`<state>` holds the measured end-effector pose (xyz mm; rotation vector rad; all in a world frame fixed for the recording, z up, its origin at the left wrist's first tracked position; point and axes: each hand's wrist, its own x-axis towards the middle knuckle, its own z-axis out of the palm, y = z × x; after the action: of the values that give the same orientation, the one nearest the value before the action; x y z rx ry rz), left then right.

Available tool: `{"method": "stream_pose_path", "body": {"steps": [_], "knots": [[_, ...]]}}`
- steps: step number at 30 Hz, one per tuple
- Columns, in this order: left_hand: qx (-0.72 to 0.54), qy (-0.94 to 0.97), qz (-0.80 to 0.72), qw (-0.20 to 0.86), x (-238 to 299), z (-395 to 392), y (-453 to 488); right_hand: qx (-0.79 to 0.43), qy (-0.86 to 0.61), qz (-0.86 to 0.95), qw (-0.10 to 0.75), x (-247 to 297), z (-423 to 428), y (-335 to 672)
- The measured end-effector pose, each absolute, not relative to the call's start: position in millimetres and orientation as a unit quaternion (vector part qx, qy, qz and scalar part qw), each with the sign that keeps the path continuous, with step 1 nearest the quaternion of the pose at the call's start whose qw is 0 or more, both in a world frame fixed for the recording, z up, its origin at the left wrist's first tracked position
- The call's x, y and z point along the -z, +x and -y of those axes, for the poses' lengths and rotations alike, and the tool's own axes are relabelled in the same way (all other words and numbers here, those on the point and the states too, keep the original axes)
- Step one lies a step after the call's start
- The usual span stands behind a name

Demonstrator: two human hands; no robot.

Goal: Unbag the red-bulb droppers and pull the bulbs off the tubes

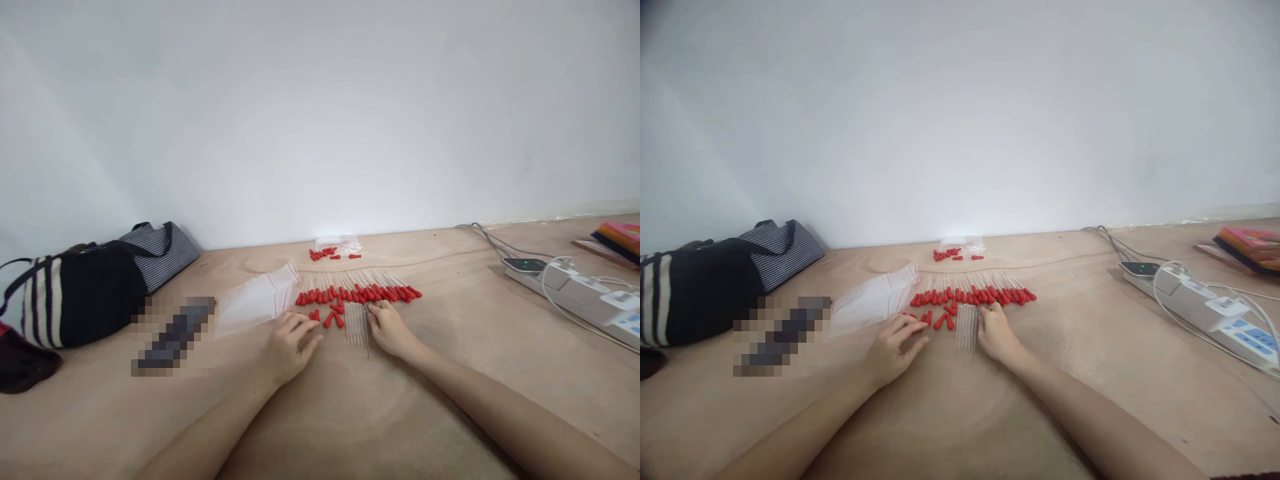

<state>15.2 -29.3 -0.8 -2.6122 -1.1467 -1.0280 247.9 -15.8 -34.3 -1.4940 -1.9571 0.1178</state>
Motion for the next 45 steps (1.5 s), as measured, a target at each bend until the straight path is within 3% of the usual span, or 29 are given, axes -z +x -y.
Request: {"method": "stream_pose_path", "body": {"steps": [4,9,16,22,31,36,42,45], "knots": [[0.289,-0.928,0.236,0.008,0.7,42.2,48.9,-0.051,-0.564,0.743,0.357,29.5,15.2,259.4],[0.219,-0.957,0.189,0.003,-1.2,34.0,83.6,-0.020,-0.552,0.725,0.411,18.7,2.2,282.4],[0.145,-0.974,0.169,-0.034,2.2,11.6,102.8,0.067,-0.541,0.786,0.293,8.2,-15.1,293.3],[0.153,-0.963,0.218,-0.046,8.5,6.6,107.6,0.102,-0.518,0.806,0.267,11.8,-17.5,287.4],[0.246,-0.939,0.239,-0.022,9.8,14.3,108.3,0.172,-0.516,0.736,0.403,17.8,-11.7,285.7],[0.370,-0.848,0.349,-0.150,4.9,20.5,97.6,0.190,-0.452,0.733,0.472,16.8,12.7,276.6],[0.431,-0.707,0.397,-0.396,4.7,19.4,103.3,0.185,-0.375,0.795,0.439,17.9,36.3,249.5],[0.435,-0.702,0.425,-0.370,6.1,18.8,96.7,0.197,-0.360,0.804,0.431,16.5,39.4,249.2]]}}
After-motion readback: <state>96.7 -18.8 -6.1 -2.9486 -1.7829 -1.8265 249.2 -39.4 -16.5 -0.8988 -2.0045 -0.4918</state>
